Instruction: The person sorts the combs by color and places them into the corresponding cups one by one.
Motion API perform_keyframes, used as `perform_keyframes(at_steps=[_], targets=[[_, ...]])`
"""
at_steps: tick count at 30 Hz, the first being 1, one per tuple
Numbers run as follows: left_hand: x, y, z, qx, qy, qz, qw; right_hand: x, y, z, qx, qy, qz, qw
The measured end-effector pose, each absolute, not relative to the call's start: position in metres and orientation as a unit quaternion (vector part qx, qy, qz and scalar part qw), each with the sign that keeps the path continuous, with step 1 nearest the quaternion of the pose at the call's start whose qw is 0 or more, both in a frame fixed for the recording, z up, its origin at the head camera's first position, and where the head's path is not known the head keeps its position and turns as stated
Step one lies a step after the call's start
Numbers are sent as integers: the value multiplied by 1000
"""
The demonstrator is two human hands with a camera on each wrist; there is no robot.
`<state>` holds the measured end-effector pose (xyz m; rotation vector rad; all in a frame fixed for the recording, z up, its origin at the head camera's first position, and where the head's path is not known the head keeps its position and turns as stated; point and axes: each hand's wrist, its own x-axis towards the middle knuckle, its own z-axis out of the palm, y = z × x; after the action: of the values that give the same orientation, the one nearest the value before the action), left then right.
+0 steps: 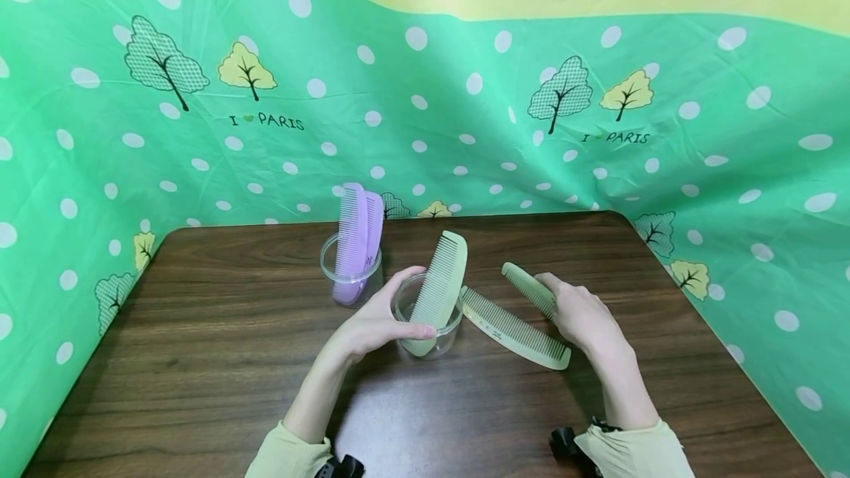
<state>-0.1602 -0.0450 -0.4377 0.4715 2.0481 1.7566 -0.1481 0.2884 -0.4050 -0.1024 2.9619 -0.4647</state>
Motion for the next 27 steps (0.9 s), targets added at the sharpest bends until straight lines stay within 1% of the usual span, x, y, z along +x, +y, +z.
perform_keyframes(at_steps=[8, 15, 27], targets=[[-160, -45, -437, 166, 735, 627, 200, -147, 288, -402, -38, 983, -177, 43], [-160, -45, -438, 165, 735, 626, 201, -148, 288, -396, -43, 974, -221, -13], [-160, -45, -437, 164, 732, 629, 203, -149, 285, -390, -43, 925, -360, -110]])
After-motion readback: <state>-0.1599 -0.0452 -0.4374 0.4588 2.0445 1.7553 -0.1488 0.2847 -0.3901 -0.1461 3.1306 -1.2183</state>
